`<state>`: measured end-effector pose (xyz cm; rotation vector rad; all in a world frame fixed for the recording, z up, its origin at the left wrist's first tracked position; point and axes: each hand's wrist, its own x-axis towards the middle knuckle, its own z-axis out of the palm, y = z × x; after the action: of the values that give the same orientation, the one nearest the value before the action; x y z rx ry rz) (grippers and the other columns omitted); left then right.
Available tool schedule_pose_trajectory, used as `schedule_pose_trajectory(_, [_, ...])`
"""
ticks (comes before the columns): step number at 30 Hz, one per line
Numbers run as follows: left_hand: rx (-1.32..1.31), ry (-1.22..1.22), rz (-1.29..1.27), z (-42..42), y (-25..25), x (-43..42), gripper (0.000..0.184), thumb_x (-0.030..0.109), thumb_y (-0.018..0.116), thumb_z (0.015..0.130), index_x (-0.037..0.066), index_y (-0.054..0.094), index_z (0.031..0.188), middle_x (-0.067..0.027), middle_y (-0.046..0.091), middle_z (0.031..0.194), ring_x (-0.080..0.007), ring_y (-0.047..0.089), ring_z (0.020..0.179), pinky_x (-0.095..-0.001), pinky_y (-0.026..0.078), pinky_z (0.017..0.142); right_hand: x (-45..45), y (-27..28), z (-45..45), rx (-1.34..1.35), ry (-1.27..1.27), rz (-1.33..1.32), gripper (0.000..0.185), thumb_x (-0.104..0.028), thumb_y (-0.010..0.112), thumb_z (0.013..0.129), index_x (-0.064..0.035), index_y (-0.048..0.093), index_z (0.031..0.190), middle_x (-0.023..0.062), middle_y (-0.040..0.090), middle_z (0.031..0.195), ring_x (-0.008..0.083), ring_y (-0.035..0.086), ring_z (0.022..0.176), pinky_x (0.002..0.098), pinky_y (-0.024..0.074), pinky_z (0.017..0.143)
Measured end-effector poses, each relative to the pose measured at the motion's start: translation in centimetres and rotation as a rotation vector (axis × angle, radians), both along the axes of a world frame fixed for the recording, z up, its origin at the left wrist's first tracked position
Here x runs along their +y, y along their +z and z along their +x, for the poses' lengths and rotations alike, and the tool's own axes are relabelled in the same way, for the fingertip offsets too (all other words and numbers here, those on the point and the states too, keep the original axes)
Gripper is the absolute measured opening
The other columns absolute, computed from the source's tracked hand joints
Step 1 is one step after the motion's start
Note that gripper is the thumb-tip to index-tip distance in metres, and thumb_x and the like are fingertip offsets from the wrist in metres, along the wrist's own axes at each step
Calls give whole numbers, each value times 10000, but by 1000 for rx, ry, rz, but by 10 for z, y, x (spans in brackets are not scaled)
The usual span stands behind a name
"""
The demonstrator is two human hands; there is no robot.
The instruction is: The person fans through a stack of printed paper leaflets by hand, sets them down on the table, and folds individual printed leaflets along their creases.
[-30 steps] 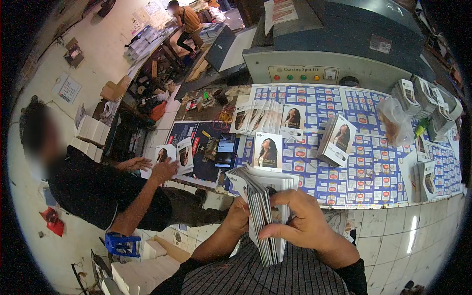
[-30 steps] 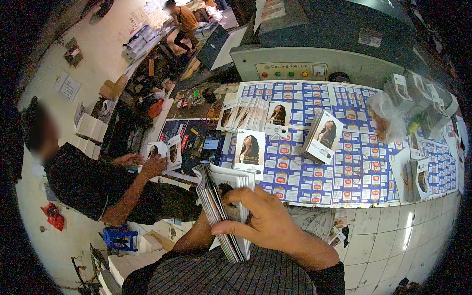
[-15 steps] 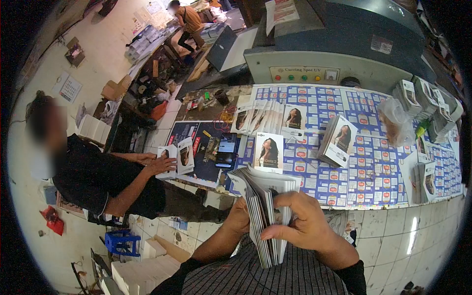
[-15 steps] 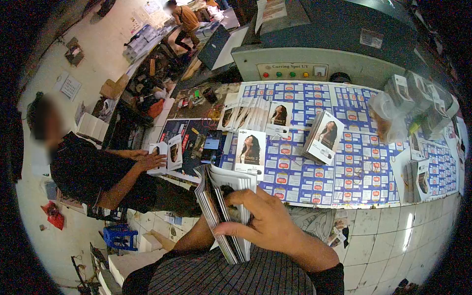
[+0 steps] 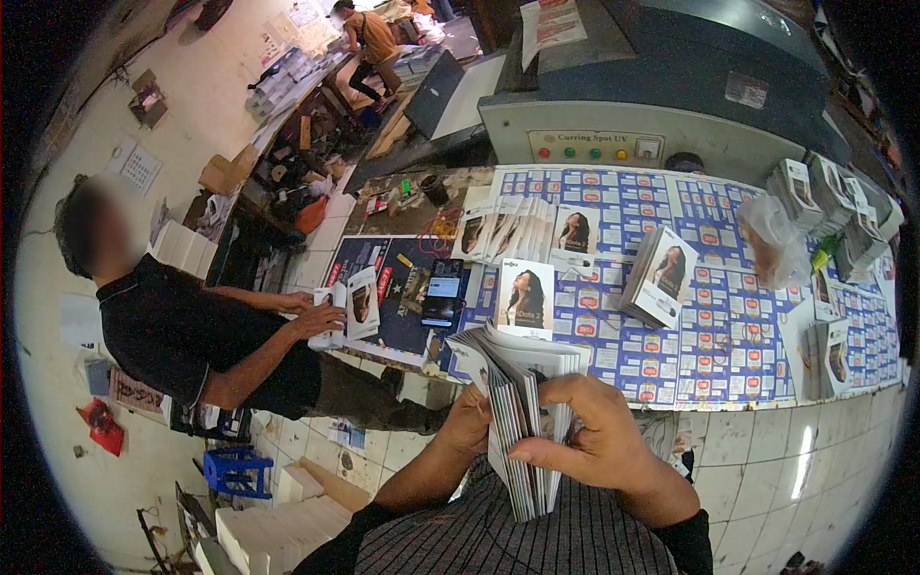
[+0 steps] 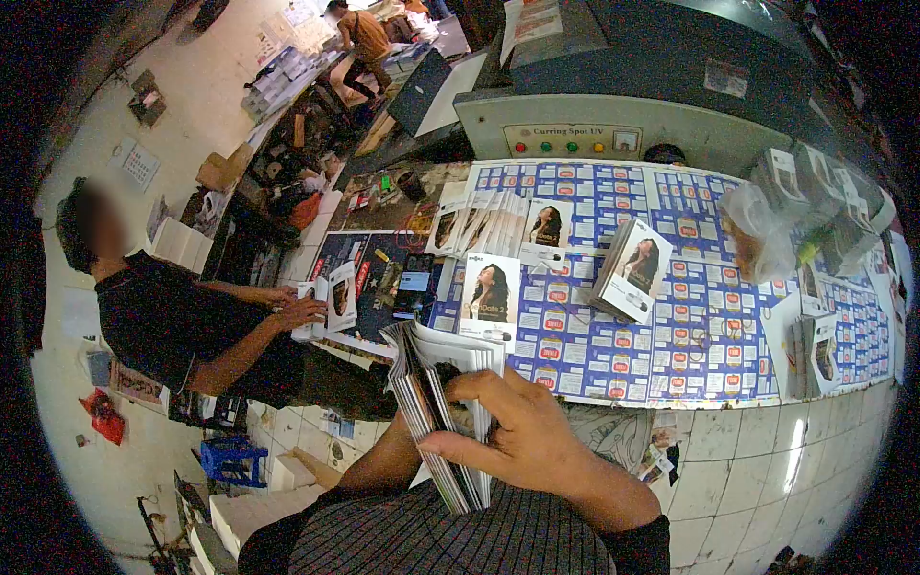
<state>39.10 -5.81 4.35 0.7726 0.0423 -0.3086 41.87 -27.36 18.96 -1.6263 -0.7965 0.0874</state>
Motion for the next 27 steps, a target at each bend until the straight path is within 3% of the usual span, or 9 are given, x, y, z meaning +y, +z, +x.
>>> schedule_pose_trajectory(2, [60,-2,0,0,-11,4,489,303,726,860,36,583,1244,-96,676,1143,-202,684,1000,-384,576,876,1,-2,1,-2,-4,22,480,-376,813,772,-48,603,1052,135,656,949,301,657,872,380,522,728])
schedule_pose_trajectory(5, [-146,-5,36,-1,-33,8,514,320,739,843,39,584,1245,-90,680,1136,-186,683,991,-364,573,864,2,-4,2,-38,1,30,467,-370,808,780,-48,603,1049,133,657,942,302,658,855,381,522,709])
schedule_pose_trajectory(11, [-67,9,37,-4,-15,3,544,346,741,841,16,581,1243,-99,683,1127,-191,682,987,-367,564,864,0,-1,2,-12,3,12,452,-350,800,792,-47,596,1059,136,659,949,302,662,854,381,524,711])
schedule_pose_trajectory(13, [123,23,-26,-4,-19,4,555,358,738,845,2,579,1240,-107,682,1125,-201,681,993,-371,560,871,0,-1,3,-19,5,8,451,-346,798,794,-46,595,1062,137,658,950,304,662,854,381,525,711])
schedule_pose_trajectory(16, [58,61,86,-6,-3,-1,555,356,738,846,-3,578,1238,-112,681,1127,-208,680,999,-371,557,879,0,-3,4,-27,6,4,450,-344,794,798,-44,592,1065,142,656,954,309,661,854,384,527,714])
schedule_pose_trajectory(20, [95,21,21,-5,-22,7,547,348,736,849,-2,579,1238,-117,681,1128,-208,681,994,-369,555,879,-1,-1,3,-10,16,4,443,-338,780,810,-36,588,1072,154,650,963,319,659,869,389,526,727])
schedule_pose_trajectory(23, [15,-26,150,0,-25,9,549,356,733,850,1,579,1240,-120,681,1127,-203,681,985,-358,559,861,-2,-1,4,-14,34,-26,426,-311,763,825,-25,582,1083,166,643,963,328,656,879,397,522,735])
schedule_pose_trajectory(25, [-230,-26,296,-1,-16,7,553,389,727,850,11,586,1228,-114,683,1111,-194,678,980,-340,564,834,-2,-4,3,-11,30,-6,411,-293,755,830,-20,582,1084,170,641,960,332,653,876,400,520,735])
schedule_pose_trajectory(27, [-140,4,175,-1,-37,6,560,403,723,851,15,581,1229,-110,681,1112,-192,677,984,-339,566,827,-2,-6,3,-10,27,12,396,-276,746,835,-15,581,1085,174,638,956,336,650,873,402,517,735])
